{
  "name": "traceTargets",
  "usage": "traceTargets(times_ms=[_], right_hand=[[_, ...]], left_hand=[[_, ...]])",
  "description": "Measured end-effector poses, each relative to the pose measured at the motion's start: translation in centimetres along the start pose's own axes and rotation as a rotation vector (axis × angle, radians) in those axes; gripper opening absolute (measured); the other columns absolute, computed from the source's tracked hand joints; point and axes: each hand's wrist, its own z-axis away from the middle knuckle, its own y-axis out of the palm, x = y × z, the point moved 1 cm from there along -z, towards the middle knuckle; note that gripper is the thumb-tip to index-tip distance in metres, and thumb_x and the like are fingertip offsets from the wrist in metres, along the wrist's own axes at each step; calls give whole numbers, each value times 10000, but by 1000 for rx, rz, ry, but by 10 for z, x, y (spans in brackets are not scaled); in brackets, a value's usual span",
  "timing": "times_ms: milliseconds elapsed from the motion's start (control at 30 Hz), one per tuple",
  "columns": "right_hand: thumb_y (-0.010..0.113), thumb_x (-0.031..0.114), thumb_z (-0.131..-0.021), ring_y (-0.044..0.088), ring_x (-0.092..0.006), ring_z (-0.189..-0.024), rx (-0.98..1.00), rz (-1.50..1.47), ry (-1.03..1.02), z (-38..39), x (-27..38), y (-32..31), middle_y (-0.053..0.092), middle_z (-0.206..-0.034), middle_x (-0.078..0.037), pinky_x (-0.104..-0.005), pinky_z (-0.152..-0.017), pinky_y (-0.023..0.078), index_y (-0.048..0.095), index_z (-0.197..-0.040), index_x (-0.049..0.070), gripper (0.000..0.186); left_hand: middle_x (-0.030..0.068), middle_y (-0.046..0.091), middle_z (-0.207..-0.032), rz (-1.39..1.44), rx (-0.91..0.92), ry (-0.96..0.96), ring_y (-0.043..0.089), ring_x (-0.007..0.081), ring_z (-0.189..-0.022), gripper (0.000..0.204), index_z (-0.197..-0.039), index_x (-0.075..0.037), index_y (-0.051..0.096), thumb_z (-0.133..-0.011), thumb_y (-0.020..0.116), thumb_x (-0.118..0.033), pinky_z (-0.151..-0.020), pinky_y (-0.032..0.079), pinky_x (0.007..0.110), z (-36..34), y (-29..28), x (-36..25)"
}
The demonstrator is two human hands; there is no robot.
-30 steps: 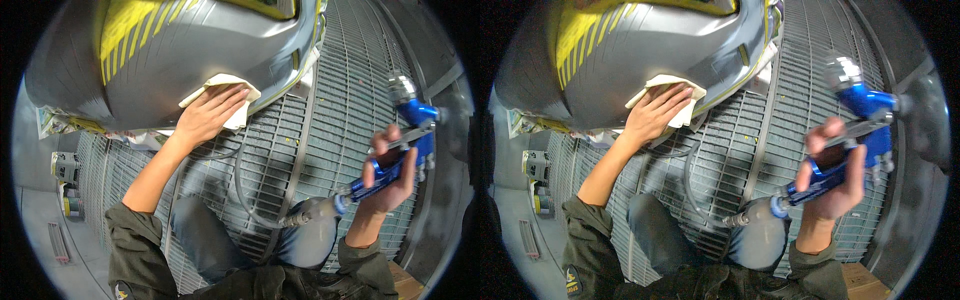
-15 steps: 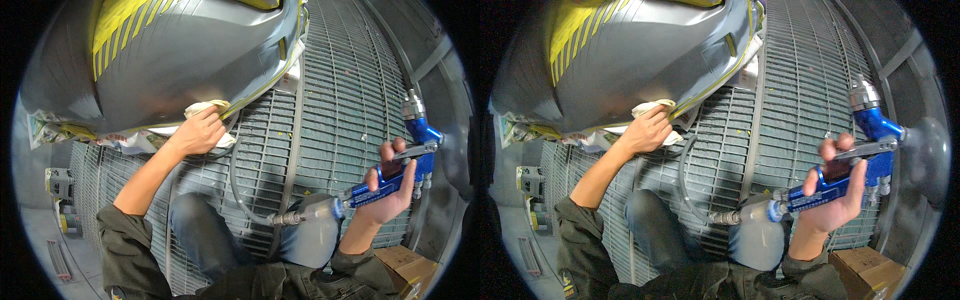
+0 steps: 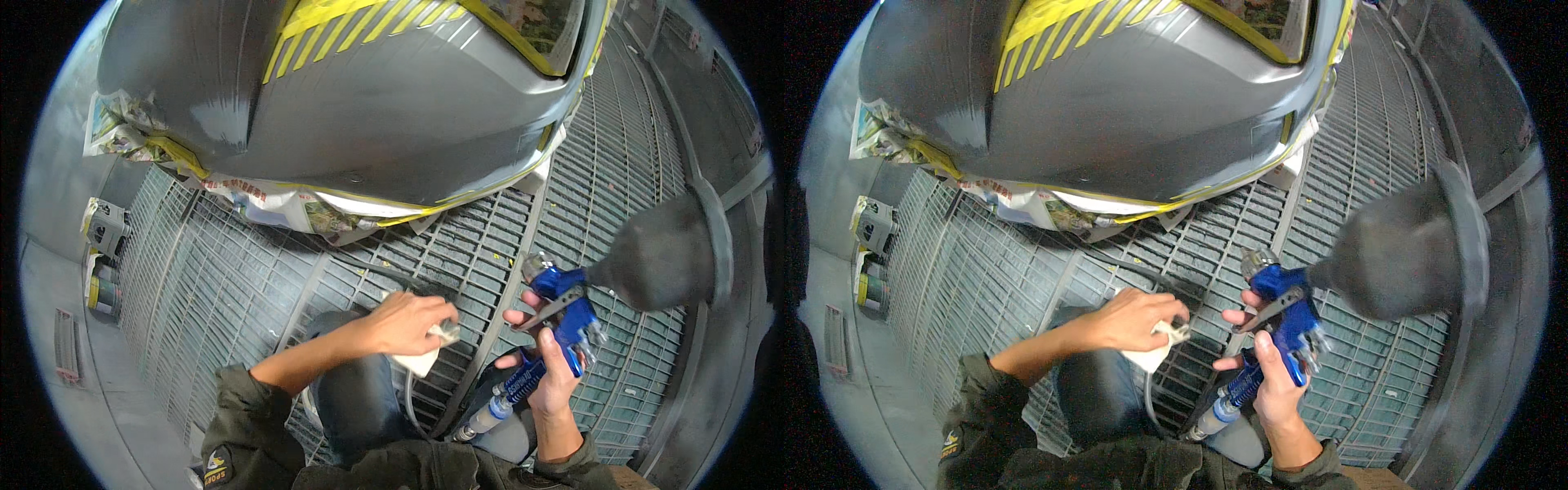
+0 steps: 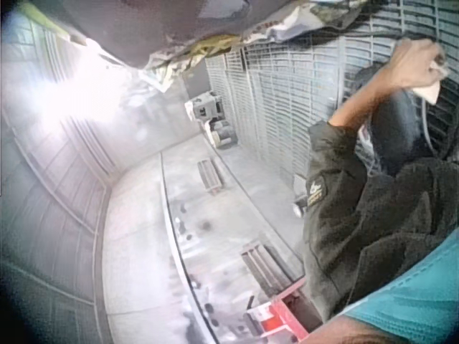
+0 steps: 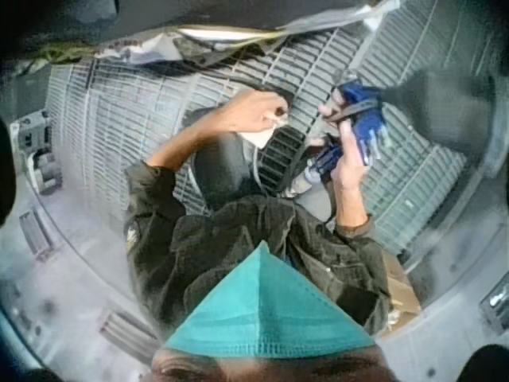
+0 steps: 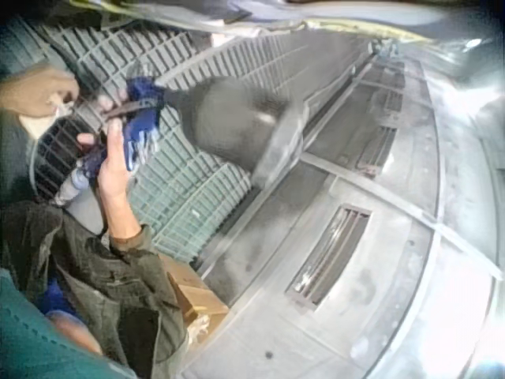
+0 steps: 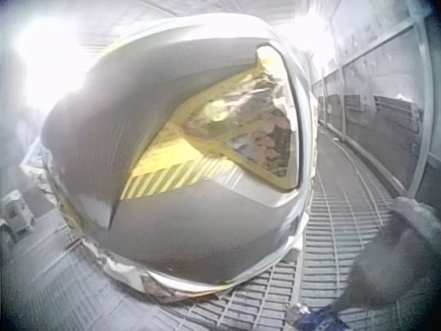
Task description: The person wipes the surface of a car with a cloth, then uses a spray gun to apply paint to the car's body. The car is masked with newspaper and tape to protect adjacent areas.
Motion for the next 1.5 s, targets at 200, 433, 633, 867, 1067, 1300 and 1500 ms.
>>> traceTargets(times_ms=[200,433,633,867,1067,1300,1500], right_hand=[[539,220,-997,604,-308,-1195,-6,-71,-154,-27,16,7,535,-1383,-195,-398,-659,660,358,-1476,17,551],[438,302,-1049,640,-186,-1050,-218,-124,-655,-59,97,-48,572,-1307,-213,-223,-561,570,422,-1418,-62,519],[432,201,-1056,590,-140,-1126,-145,140,-866,-44,200,-169,548,-1338,-186,-163,-670,519,362,-1474,-50,493],[354,209,-1073,523,-204,-1316,-495,498,-904,-41,229,-255,501,-1455,-164,-170,-739,537,365,-1488,-7,468],[448,221,-1052,619,-203,-1118,-469,447,-840,-50,145,-233,581,-1322,-170,-212,-554,562,473,-1358,-31,397],[417,186,-1057,630,-211,-1034,-68,-20,-609,-40,50,-160,603,-1210,-189,-293,-542,643,460,-1314,-83,374],[378,191,-1064,613,-202,-1039,-62,-56,-515,-31,26,-158,574,-1207,-176,-286,-538,641,441,-1320,-74,374]], left_hand=[[96,647,-1152,431,288,69,661,280,-1012,620,-1313,-113,599,-795,757,-414,-860,542,371,40,-5,-24],[65,657,-1014,300,143,125,678,296,-917,356,-1108,-109,652,-870,713,-367,-788,553,395,46,14,3],[97,688,-1037,72,-36,14,680,324,-920,268,-1001,-79,679,-807,762,-244,-776,546,404,30,-3,63],[144,720,-1008,-202,-278,-111,707,319,-894,251,-962,-40,724,-807,768,-233,-793,574,405,45,-33,55],[175,685,-1160,-517,-1152,505,665,265,-1059,250,-1152,-51,642,-908,653,-101,-905,510,394,6,-135,5],[89,377,-1578,-1280,-16,368,371,187,-1447,540,-1469,-105,444,-934,466,-178,-1173,312,381,-31,-105,97],[67,405,-1559,-1223,-51,347,377,133,-1436,574,-1473,-49,427,-913,460,-171,-1140,325,323,-50,-96,89]])
